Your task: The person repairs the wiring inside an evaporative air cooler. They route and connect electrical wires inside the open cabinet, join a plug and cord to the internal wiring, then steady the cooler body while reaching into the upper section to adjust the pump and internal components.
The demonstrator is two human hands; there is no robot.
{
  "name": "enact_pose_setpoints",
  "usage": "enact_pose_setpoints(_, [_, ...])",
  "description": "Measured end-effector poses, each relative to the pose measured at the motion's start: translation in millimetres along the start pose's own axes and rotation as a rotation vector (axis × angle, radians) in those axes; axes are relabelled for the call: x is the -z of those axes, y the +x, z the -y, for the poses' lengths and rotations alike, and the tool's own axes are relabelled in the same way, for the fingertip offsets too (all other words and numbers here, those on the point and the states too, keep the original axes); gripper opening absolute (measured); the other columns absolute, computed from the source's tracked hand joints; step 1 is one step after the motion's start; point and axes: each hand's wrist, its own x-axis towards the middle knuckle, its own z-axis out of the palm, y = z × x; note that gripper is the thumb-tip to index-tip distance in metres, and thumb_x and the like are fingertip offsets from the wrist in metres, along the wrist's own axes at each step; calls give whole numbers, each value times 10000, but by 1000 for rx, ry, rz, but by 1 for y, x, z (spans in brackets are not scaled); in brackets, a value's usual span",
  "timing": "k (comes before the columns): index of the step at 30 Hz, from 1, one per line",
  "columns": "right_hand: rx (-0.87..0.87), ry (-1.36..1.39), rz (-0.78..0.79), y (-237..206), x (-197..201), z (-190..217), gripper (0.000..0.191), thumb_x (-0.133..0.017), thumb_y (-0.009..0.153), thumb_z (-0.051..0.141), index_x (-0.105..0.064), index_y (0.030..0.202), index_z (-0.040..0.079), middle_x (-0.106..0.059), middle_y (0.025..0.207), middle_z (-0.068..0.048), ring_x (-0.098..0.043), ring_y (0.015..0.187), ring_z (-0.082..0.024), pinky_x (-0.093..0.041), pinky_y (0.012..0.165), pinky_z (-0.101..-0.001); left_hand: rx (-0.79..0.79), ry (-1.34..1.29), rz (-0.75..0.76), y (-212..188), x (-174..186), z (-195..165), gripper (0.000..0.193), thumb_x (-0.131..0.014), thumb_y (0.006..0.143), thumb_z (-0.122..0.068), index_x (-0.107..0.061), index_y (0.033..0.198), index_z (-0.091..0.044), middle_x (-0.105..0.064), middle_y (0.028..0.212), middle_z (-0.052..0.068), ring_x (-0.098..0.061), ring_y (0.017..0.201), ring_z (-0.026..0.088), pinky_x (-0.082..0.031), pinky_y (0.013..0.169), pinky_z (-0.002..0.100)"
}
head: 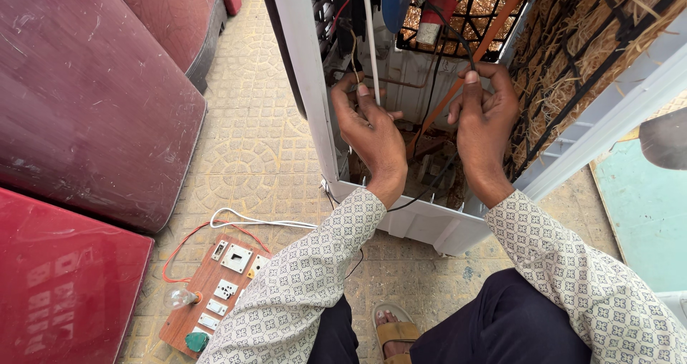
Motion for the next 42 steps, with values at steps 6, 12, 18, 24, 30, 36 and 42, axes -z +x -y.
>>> enact_pose_setpoints(6, [-22,-36,-11,0,1,4,189,-502,1164,223,-569,1110,54,-530,628,16,-531,544,-56,-384,495,-237,-18,-6,1,1,1,0,223,-431,1083,-121,-530,1247,-7,-611,1118,107,-649,833,119,-629,559,243])
enact_pose_setpoints(12, [2,14,-51,3,2,5,168,-504,1155,210,-552,1130,51,-582,753,18,-549,565,-56,-405,485,-243,-39,-25,12,3,2,3,214,-430,1078,-108,-533,1239,-12,-619,1169,101,-662,910,124,-634,566,240])
enact_pose_setpoints(18, [-16,-14,-68,9,6,3,162,-513,1162,196,-565,1136,45,-579,741,-24,-544,561,-62,-390,486,-248,-24,-51,22,3,1,5,207,-434,1081,-107,-533,1230,-5,-608,1183,109,-663,935,136,-642,573,236])
enact_pose_setpoints(24, [44,-12,-20,8,7,0,148,-528,1151,170,-580,1156,32,-681,943,-19,-566,602,-60,-424,510,-247,-42,-52,26,3,2,5,209,-438,1075,-104,-531,1230,0,-602,1195,103,-658,948,138,-641,570,235])
enact_pose_setpoints(30, [26,-33,-24,9,8,-6,146,-549,1150,162,-594,1172,24,-674,897,-51,-573,608,-62,-435,528,-252,-31,-51,25,3,1,7,212,-447,1081,-109,-539,1243,-8,-610,1145,107,-664,938,136,-640,570,236])
enact_pose_setpoints(36, [88,-18,-21,13,8,-12,128,-541,1142,123,-589,1170,8,-709,1096,-68,-581,615,-64,-449,527,-252,-47,-50,24,4,1,8,205,-452,1082,-113,-544,1232,-7,-611,1149,107,-662,926,133,-634,562,242])
enact_pose_setpoints(42, [112,-18,-36,12,9,-16,136,-541,1156,114,-581,1207,-5,-701,1057,-85,-575,621,-70,-447,545,-254,-46,-45,23,4,1,8,209,-450,1084,-117,-543,1235,-7,-613,1149,102,-664,916,132,-638,565,243])
